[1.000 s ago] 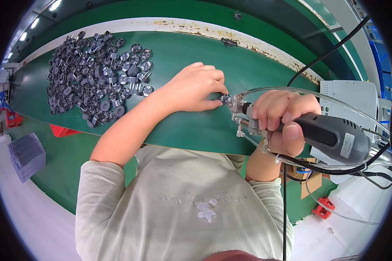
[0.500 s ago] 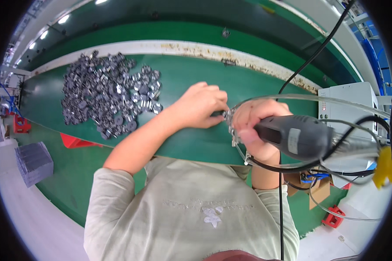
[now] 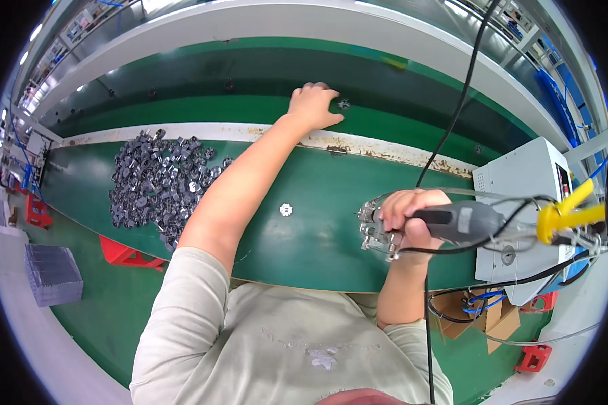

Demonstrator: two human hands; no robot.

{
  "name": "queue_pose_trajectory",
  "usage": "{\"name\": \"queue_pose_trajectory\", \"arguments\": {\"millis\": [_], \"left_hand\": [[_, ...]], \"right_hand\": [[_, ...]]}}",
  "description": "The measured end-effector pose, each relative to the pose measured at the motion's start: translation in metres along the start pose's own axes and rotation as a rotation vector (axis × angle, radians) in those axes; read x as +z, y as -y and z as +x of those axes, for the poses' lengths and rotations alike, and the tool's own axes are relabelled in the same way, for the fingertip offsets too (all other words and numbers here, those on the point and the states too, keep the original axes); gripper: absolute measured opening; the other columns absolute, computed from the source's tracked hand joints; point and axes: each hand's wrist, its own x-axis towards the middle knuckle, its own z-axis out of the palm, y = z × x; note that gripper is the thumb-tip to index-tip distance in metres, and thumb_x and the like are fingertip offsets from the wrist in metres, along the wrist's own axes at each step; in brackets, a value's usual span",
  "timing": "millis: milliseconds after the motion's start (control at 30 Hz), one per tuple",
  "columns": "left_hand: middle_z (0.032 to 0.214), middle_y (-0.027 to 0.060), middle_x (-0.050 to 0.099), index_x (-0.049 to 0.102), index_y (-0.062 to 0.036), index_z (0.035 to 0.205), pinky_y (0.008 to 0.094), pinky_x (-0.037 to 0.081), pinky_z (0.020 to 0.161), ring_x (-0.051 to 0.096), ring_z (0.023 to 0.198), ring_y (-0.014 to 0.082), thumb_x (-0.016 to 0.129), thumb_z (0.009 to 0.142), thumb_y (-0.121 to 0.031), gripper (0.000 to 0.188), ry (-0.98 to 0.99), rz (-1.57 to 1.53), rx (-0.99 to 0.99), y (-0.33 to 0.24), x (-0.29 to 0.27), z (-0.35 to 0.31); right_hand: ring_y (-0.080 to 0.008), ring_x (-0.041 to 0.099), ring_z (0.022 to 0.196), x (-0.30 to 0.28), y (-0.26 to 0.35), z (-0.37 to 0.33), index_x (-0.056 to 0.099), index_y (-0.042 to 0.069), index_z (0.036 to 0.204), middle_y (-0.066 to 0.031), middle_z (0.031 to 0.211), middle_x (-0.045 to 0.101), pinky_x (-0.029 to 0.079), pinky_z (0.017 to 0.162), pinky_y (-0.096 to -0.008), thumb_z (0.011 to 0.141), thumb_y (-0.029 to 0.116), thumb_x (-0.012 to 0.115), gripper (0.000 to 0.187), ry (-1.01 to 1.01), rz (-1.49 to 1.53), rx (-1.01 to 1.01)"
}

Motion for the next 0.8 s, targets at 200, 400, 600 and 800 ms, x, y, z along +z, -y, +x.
{"name": "queue_pose_trajectory", "arguments": {"millis": [200,400,600,800], "left_hand": [[0.108,0.0171,0.066,0.067,-0.003,0.117,0.041,0.054,0.089,0.066,0.101,0.0327,0.076,0.081,-0.022,0.042,0.139,-0.194,-0.078,0.027,0.0,-0.018],[0.098,0.0082,0.069,0.067,-0.0067,0.116,0.0395,0.049,0.092,0.065,0.099,0.0258,0.077,0.076,-0.016,0.042,0.391,-0.439,0.251,-0.068,-0.082,-0.132],[0.1,0.0045,0.068,0.069,-0.009,0.111,0.0392,0.046,0.091,0.063,0.101,0.026,0.079,0.075,-0.019,0.038,0.431,-0.493,0.286,-0.077,-0.069,-0.166],[0.097,0.0032,0.066,0.074,-0.011,0.099,0.0384,0.046,0.086,0.062,0.097,0.0248,0.081,0.075,-0.023,0.028,0.357,-0.413,0.342,-0.072,-0.061,-0.172]], "right_hand": [[-0.0183,0.059,0.063,-0.006,0.001,-0.001,0.053,0.004,0.093,-0.0082,0.069,0.059,0.053,0.059,-0.033,0.082,0.005,0.081,0.03,-0.076,-0.106,-0.025],[-0.0175,0.055,0.058,-0.001,0.014,0.0,0.051,0.005,0.086,-0.0067,0.066,0.058,0.052,0.058,-0.0343,0.077,0.002,0.085,0.035,-0.019,-0.022,-0.025],[-0.017,0.059,0.059,0.0,0.006,0.0,0.05,0.004,0.088,-0.007,0.067,0.06,0.054,0.059,-0.0341,0.08,-0.005,0.079,0.031,0.068,-0.039,0.047],[-0.0163,0.058,0.058,-0.003,-0.006,-0.001,0.05,0.004,0.089,-0.0067,0.067,0.059,0.055,0.059,-0.0346,0.083,-0.004,0.074,0.027,0.076,-0.052,0.03]]}}
